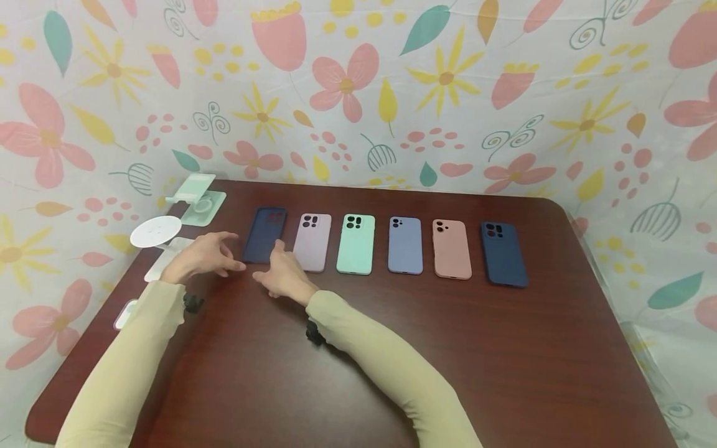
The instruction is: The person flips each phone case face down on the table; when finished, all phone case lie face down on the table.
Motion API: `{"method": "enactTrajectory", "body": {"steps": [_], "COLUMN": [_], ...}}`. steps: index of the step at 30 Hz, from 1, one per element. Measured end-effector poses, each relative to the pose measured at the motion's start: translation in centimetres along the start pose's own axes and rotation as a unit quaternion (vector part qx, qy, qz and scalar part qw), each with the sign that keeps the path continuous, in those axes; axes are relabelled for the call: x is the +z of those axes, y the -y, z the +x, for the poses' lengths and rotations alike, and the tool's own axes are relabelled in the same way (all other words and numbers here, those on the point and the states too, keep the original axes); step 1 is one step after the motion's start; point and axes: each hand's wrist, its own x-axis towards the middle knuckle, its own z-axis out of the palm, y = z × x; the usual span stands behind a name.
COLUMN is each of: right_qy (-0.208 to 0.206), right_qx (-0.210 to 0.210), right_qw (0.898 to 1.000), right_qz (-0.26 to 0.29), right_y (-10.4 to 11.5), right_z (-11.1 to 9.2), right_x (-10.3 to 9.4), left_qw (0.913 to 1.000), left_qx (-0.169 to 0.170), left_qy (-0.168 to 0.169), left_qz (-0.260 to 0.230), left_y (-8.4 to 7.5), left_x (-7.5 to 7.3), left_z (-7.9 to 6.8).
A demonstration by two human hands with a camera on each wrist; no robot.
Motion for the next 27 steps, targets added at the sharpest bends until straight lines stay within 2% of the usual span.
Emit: {"method": "enactTrajectory", "body": {"steps": [10, 20, 27], "right_qy": [-0.028, -0.022, -0.028], "right_qx": [0.031, 0.067, 0.061], "right_qw": [0.999, 0.998, 0.998], "right_qz": [-0.016, -0.001, -0.012], "right_y": [0.8, 2.2, 2.8], "right_z": [1.1, 1.0, 0.3], "right_x": [0.6, 0.0, -0.5], "left_qw": [0.9999, 0.9995, 0.9990], "left_qx": [0.005, 0.007, 0.020], "left_qy": [0.012, 0.028, 0.032], "left_qz": [-0.005, -0.011, -0.024], "left_y": [-0.1, -0.1, -0.4], "left_x": [0.1, -0.2, -0.1], "left_z": [1.6, 2.1, 2.4]}}
